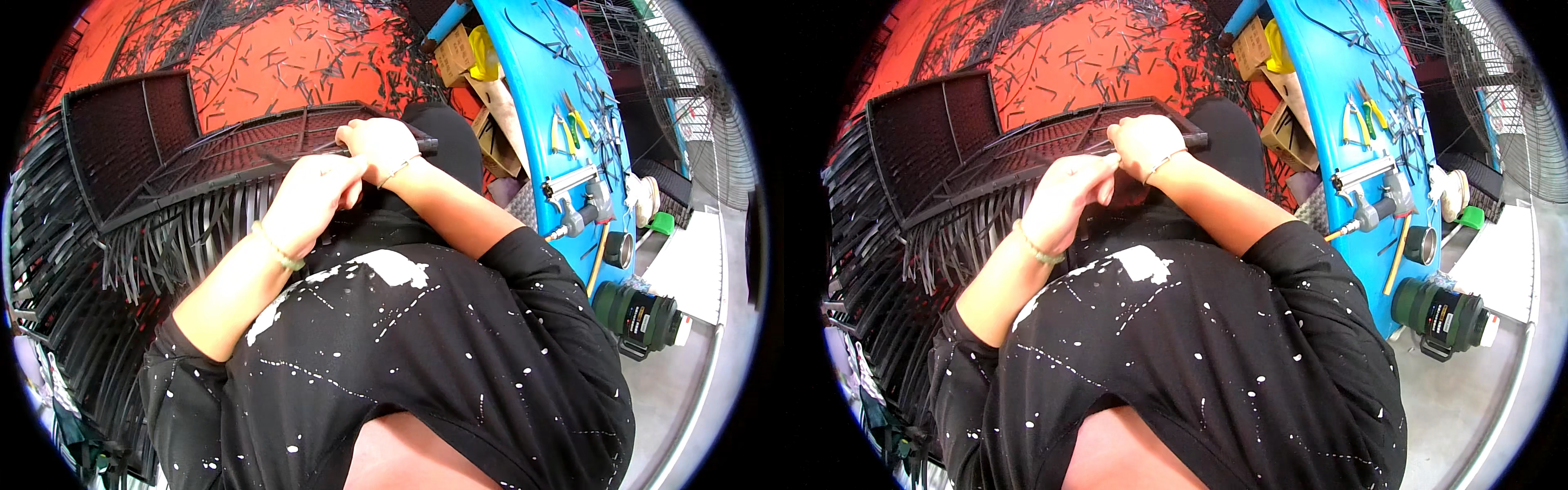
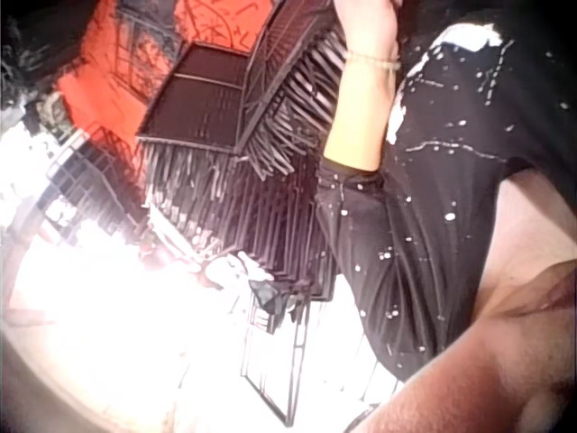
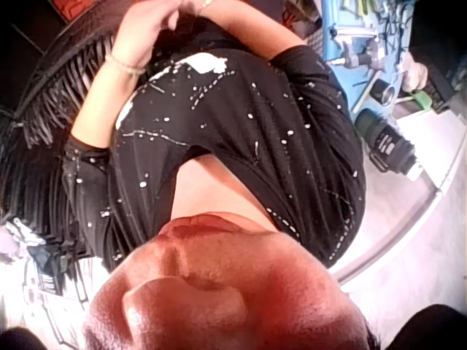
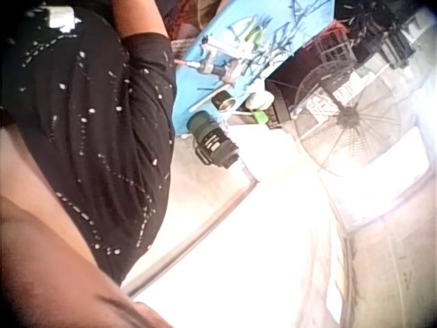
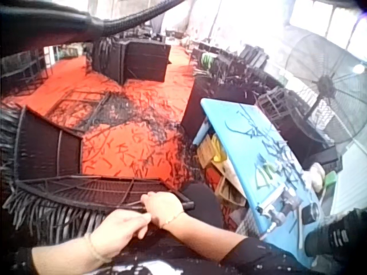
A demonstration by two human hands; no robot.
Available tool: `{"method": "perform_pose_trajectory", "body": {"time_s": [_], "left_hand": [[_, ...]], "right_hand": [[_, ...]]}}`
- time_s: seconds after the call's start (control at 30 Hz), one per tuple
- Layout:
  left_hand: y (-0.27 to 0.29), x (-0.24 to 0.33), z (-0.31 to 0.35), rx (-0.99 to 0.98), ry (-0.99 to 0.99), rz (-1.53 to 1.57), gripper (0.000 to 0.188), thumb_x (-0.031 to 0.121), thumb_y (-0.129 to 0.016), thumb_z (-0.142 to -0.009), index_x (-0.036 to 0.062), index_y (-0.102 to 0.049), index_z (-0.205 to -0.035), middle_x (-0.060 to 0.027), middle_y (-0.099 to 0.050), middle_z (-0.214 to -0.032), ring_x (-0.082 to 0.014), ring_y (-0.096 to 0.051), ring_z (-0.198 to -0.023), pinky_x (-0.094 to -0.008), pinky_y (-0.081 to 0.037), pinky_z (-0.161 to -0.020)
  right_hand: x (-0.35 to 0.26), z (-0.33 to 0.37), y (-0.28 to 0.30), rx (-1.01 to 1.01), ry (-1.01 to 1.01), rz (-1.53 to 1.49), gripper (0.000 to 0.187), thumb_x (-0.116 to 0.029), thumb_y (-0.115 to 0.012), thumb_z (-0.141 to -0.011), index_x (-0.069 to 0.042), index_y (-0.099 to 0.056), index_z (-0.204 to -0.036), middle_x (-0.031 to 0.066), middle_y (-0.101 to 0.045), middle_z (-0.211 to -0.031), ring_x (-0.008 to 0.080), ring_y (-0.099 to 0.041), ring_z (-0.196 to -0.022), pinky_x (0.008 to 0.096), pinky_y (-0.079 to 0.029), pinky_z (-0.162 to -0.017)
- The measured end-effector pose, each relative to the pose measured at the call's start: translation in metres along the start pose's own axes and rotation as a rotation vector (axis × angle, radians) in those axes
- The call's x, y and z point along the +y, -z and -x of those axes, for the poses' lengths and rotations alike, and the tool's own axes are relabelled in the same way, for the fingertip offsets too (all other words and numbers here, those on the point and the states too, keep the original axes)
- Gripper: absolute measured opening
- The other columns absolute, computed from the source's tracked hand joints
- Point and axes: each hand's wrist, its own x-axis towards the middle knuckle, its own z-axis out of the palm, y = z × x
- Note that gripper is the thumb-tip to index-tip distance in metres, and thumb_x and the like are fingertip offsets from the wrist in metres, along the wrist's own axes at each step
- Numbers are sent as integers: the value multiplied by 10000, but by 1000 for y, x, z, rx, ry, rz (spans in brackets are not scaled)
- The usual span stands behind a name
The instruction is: The person assembles a fan blade by inserting black plastic strips into a frame and securing them with a pneumatic nail gun. They trim excess material with pliers and occasionally use a hammer to adjust the frame, repeating the process for multiple strips.
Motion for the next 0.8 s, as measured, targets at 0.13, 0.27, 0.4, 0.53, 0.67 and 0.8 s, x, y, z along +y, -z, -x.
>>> {"method": "perform_pose_trajectory", "body": {"time_s": [0.13, 0.27, 0.4, 0.53, 0.67, 0.8], "left_hand": [[3, 9, 2, -14, -36, -34, 389, 264, -549, -973, 83, -584, -630, 31, -541, -627, -61, -428, -603, -228, -322, -588], [18, 17, -15, 61, -94, 56, 373, 289, -529, -986, 67, -618, -700, 5, -560, -663, -86, -445, -620, -240, -363, -631], [31, 36, -19, 53, -68, 66, 359, 299, -506, -1003, -14, -681, -982, -66, -686, -902, -134, -618, -842, -263, -467, -839], [51, 33, -32, 67, -199, -252, 385, 309, -501, -1011, -22, -675, -1103, -63, -701, -1011, -108, -636, -937, -250, -494, -875], [56, 29, -40, 84, -144, -218, 378, 301, -493, -1016, -13, -677, -1120, -48, -694, -1043, -95, -622, -959, -251, -481, -898], [65, 10, -45, 206, -326, -438, 358, 273, -495, -1009, -5, -636, -1185, -97, -685, -1101, -151, -629, -1026, -283, -474, -927]], "right_hand": [[1, -2, -2, 5, 3, -2, 231, -266, -634, -815, -75, -659, -942, 135, -676, -953, 313, -673, -878, 423, -533, -776], [-3, 3, 6, -4, -26, -81, 399, -410, -740, -729, -84, -652, -941, 123, -660, -901, 317, -662, -886, 422, -524, -779], [5, 10, 9, 323, 253, -358, 401, -388, -755, -734, -74, -642, -956, 112, -637, -844, 313, -636, -781, 415, -506, -708], [0, 19, 23, 743, 442, -326, 215, -87, -706, -731, -97, -661, -941, 50, -613, -848, 227, -610, -732, 334, -503, -673], [-7, 4, 31, 677, 544, -123, 203, -114, -690, -723, -119, -673, -925, -8, -598, -917, 206, -565, -796, 334, -479, -708], [3, -15, 27, 693, 521, -108, 183, -144, -699, -717, -145, -697, -900, -10, -585, -890, 204, -564, -806, 347, -456, -687]]}}
